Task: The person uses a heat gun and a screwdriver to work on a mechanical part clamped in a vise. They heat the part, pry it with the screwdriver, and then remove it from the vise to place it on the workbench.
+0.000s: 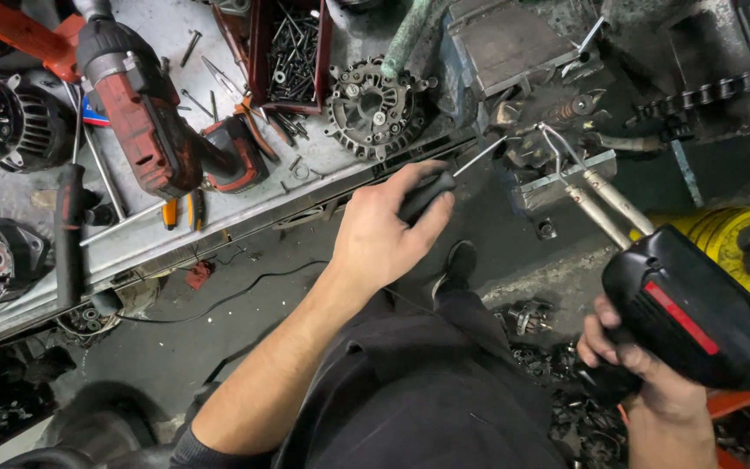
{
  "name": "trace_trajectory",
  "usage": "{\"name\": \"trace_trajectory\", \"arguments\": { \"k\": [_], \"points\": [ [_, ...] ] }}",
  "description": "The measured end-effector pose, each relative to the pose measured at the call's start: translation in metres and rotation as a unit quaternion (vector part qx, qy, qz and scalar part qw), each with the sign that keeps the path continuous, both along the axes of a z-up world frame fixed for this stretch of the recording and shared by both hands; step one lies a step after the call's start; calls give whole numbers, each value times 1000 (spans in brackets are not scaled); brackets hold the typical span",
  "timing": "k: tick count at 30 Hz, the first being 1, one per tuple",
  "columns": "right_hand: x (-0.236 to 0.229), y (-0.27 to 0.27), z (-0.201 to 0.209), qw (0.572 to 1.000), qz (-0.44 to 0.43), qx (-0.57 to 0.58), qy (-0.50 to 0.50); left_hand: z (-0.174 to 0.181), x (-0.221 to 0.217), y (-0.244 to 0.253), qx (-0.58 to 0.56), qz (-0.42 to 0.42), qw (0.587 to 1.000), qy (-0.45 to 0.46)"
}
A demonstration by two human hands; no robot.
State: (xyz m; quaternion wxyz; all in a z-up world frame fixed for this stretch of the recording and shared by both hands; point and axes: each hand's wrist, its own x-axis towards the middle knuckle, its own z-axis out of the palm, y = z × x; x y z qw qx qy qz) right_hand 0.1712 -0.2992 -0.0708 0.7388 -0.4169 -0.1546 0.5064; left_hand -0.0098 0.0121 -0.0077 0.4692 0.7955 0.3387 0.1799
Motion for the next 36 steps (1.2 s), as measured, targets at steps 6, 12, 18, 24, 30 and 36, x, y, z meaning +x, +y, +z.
{"name": "trace_trajectory", "arguments": {
  "k": [6,12,18,24,30,36],
  "points": [
    [0,0,0,998,3,25,54,-7,-6,-2,-7,15,1000,-12],
    [-13,8,11,992,-53,31,109,-13,-12,0,-11,21,1000,-8],
    [-21,-25,15,992,-117,-14,35,-10,-21,3,-33,26,999,-7],
    [-29,-148,-29,970,-237,-23,58,-19,-35,12,-28,-18,999,-6],
    [-45,-172,-86,773,-445,-339,-297,-23,-35,14,-83,-31,994,59],
    [-41,-134,-114,763,-528,-336,-162,-41,-54,20,-53,-74,995,41]
  ]
}}
